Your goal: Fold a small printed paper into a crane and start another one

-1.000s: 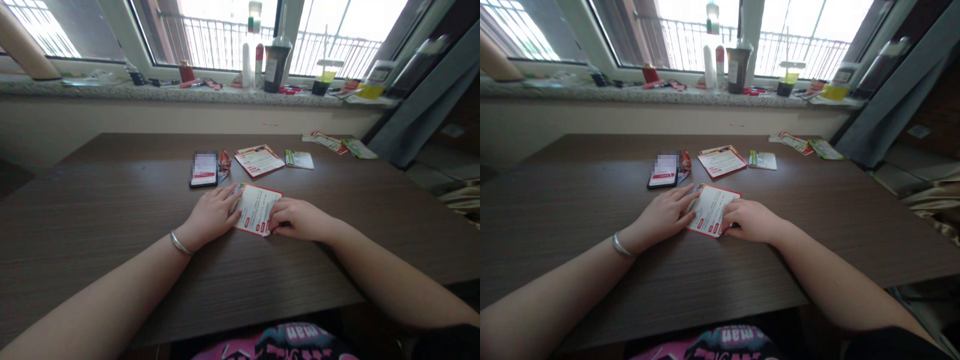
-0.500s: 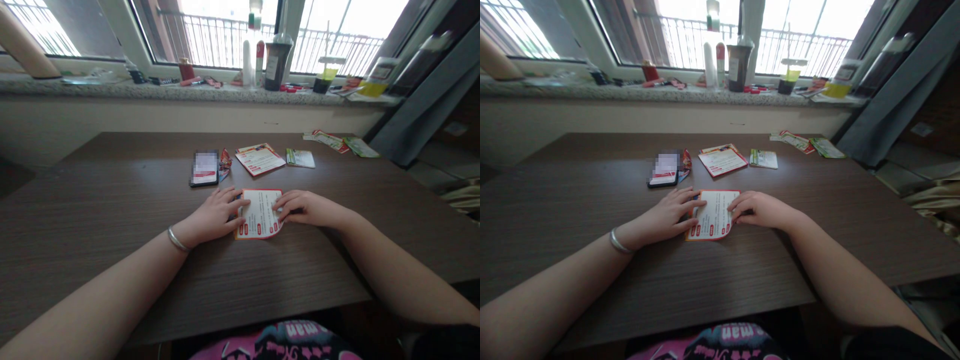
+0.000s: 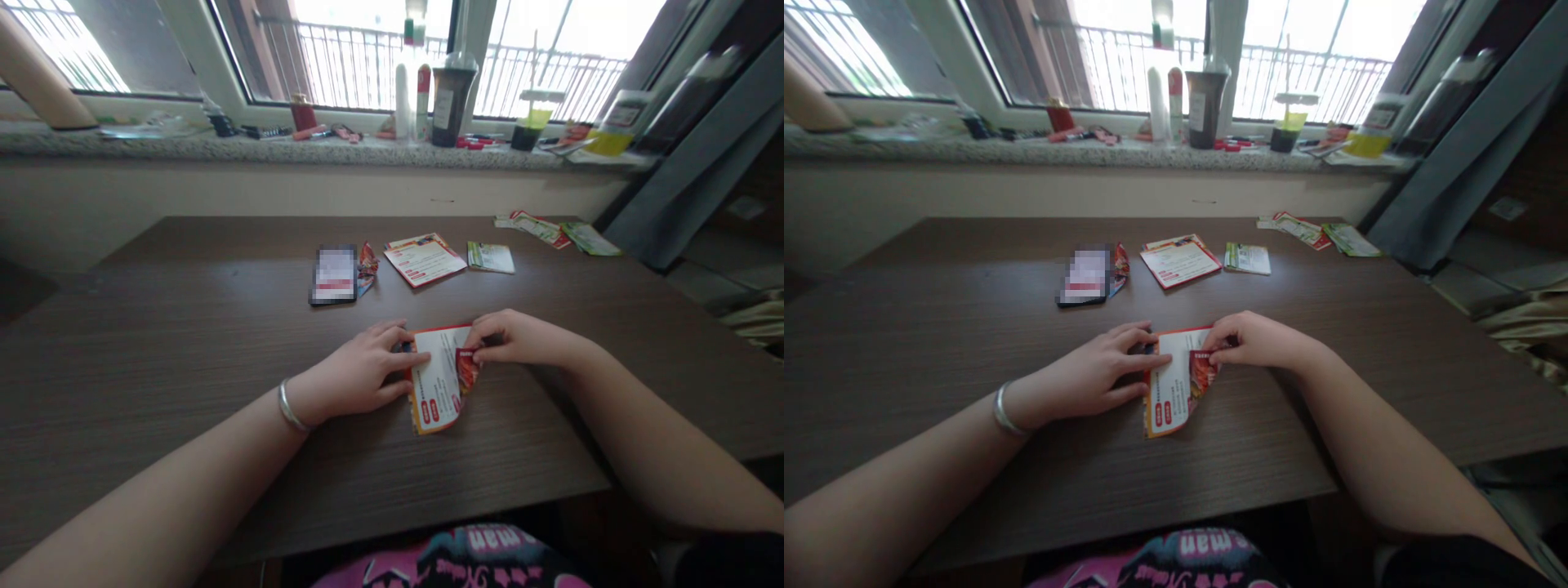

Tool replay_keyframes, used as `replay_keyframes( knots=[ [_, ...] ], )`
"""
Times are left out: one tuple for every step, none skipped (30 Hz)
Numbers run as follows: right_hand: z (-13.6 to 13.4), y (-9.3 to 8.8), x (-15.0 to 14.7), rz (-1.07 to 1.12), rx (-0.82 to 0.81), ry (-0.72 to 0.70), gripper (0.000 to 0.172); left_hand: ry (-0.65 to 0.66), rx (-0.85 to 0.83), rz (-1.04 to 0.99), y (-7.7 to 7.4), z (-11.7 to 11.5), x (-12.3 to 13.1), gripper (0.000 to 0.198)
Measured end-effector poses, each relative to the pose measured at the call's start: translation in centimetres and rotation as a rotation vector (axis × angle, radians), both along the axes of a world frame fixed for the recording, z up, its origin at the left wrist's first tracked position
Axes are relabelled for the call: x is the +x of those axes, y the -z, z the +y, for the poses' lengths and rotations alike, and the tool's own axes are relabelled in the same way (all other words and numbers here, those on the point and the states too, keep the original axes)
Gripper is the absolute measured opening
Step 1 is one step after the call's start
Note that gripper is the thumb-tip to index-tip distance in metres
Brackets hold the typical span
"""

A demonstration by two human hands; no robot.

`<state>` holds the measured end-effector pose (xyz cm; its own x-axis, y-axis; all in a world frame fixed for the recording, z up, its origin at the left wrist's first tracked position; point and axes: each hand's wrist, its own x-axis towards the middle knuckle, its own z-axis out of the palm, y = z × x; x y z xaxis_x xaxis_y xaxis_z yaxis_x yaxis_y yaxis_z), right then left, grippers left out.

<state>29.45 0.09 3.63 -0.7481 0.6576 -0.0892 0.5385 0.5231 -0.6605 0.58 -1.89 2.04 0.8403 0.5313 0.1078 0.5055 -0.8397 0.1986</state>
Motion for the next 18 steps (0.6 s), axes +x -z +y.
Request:
replay_keyframes(
  knots=[
    [0.0,0.1,-0.1,-0.007,-0.016,0.014,0.021,0.01,0.004,-0.004,-0.1,-0.2,0.1,0.042],
    [0.0,0.3,-0.2,-0.013,-0.033,0.027,0.021,0.019,0.001,-0.006,-0.2,-0.3,0.2,0.042],
    [0.0,0.5,-0.3,-0.016,-0.05,0.039,0.021,0.029,-0.008,-0.012,-0.3,-0.4,0.3,0.041],
    [0.1,0.7,-0.4,-0.017,-0.063,0.052,0.022,0.039,-0.025,-0.018,-0.4,-0.4,0.4,0.04],
    [0.1,0.9,-0.5,-0.017,-0.073,0.062,0.022,0.051,-0.044,-0.023,-0.4,-0.4,0.4,0.039],
    [0.1,1.1,-0.6,-0.017,-0.077,0.07,0.023,0.063,-0.061,-0.028,-0.5,-0.4,0.5,0.038],
    [0.1,1.2,-0.7,-0.019,-0.076,0.077,0.023,0.075,-0.069,-0.033,-0.6,-0.4,0.5,0.036],
    [0.1,1.3,-0.8,-0.023,-0.07,0.081,0.023,0.087,-0.067,-0.035,-0.6,-0.3,0.6,0.036],
    [0.1,1.3,-0.9,-0.03,-0.058,0.083,0.023,0.097,-0.055,-0.036,-0.6,-0.3,0.6,0.035],
    [0.0,1.3,-1.0,-0.036,-0.043,0.084,0.022,0.101,-0.035,-0.037,-0.7,-0.3,0.6,0.035],
    [0.0,1.3,-1.1,-0.039,-0.023,0.082,0.02,0.098,-0.012,-0.033,-0.7,-0.2,0.6,0.035],
    [-0.1,1.2,-1.2,-0.039,0.001,0.077,0.018,0.086,0.011,-0.025,-0.7,-0.2,0.6,0.035],
    [-0.1,1.2,-1.4,-0.037,0.028,0.071,0.016,0.07,0.032,-0.014,-0.6,-0.2,0.6,0.035],
    [-0.2,1.1,-1.5,-0.033,0.056,0.066,0.014,0.054,0.049,-0.003,-0.6,-0.2,0.5,0.035],
    [-0.3,1.1,-1.7,-0.029,0.087,0.061,0.012,0.044,0.062,0.009,-0.6,-0.2,0.5,0.035],
    [-0.3,1.1,-1.9,-0.027,0.12,0.058,0.011,0.039,0.07,0.018,-0.5,-0.2,0.5,0.035],
    [-0.3,1.1,-2.0,-0.028,0.152,0.055,0.011,0.037,0.076,0.023,-0.5,-0.2,0.5,0.035],
    [-0.4,1.1,-2.2,-0.032,0.183,0.054,0.01,0.037,0.08,0.023,-0.5,-0.2,0.6,0.035]
  ],
)
